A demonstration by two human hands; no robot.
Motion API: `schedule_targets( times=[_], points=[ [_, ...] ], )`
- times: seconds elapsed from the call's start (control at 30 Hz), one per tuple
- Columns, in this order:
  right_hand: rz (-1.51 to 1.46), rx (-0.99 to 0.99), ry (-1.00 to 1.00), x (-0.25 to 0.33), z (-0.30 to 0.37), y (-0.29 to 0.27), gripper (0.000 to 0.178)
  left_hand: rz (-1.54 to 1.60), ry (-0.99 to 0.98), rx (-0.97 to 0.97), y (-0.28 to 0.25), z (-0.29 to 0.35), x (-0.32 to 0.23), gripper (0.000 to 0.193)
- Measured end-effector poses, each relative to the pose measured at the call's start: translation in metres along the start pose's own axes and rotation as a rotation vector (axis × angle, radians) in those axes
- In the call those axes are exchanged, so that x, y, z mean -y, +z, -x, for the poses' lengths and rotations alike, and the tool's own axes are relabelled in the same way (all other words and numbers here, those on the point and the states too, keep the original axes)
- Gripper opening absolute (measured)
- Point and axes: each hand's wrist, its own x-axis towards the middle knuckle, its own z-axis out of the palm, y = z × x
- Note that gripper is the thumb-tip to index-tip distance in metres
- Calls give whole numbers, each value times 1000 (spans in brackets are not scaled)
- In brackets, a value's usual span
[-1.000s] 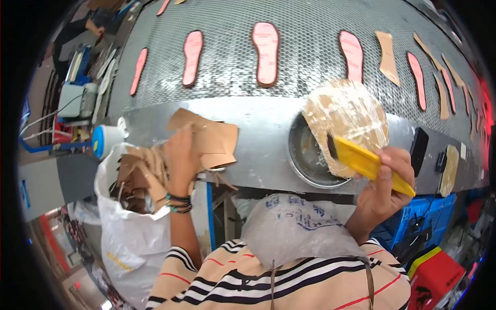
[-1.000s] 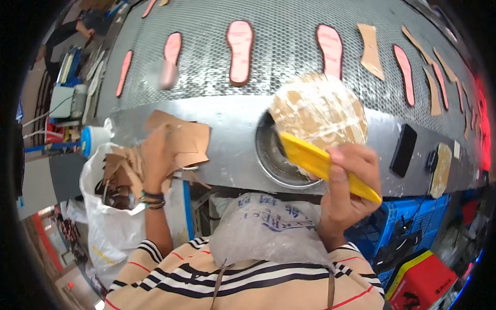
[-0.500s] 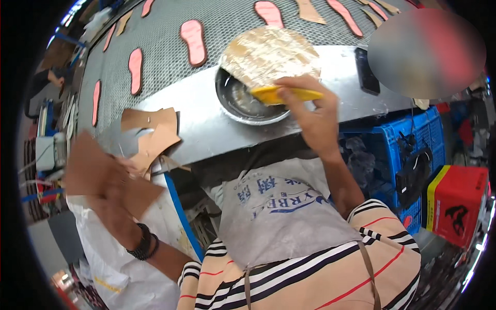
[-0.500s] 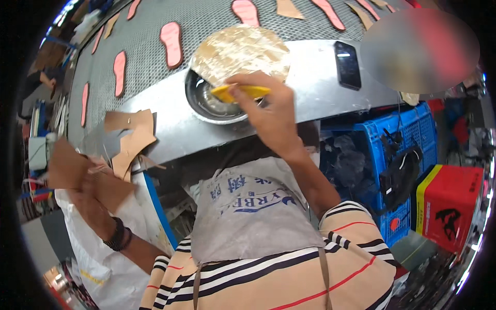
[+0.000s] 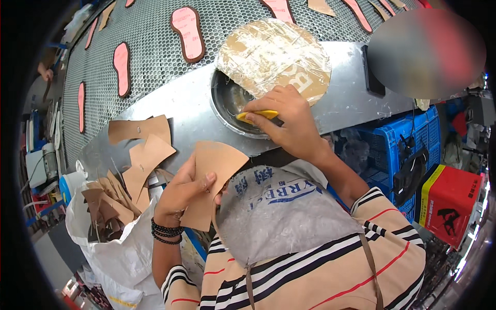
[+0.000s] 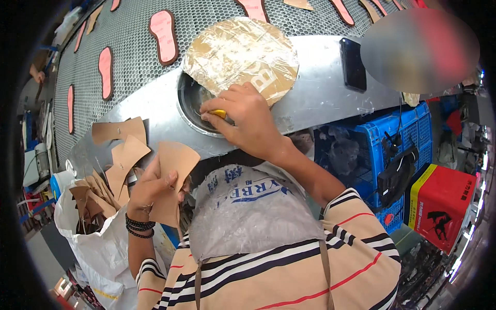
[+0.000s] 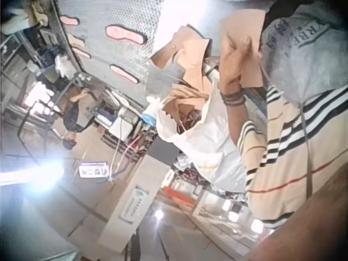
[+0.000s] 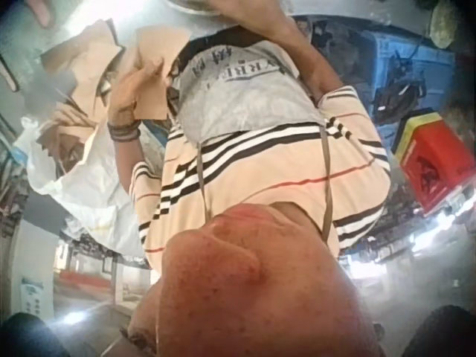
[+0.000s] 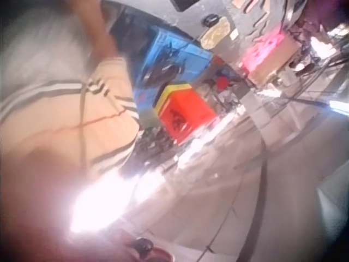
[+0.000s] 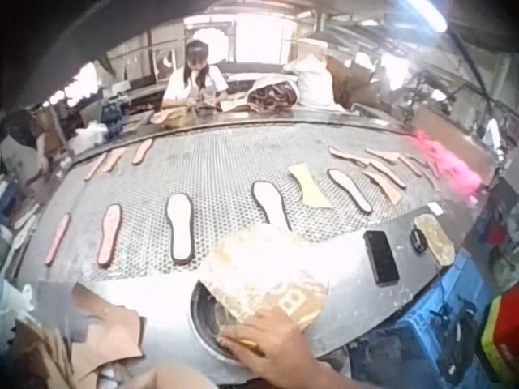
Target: Applying adhesive to leather shoe upper components using a small yellow spatula tool in a factory setting.
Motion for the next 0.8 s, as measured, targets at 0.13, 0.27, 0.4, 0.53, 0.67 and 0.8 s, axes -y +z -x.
schedule_targets(
  times=[0.13,0.27,0.4,0.53,0.67,0.8],
  points=[
    [-135,35,142,-2,-4,-4,13,-21,-86,35,4,-9,-7,61],
    [-723,64,612,-6,-18,-21,16,-32,-154,71,5,-10,-17,64],
    [-698,207,288,5,-37,-27,17,-6,-187,96,12,-8,-21,65],
    [-597,342,-87,3,-51,-26,15,-31,-209,113,7,-5,-19,67],
    [-511,411,-269,3,-54,-29,14,66,-147,100,7,-1,-15,66],
    [-476,510,-292,9,-59,-46,13,112,-73,43,6,3,-10,64]
  ],
)
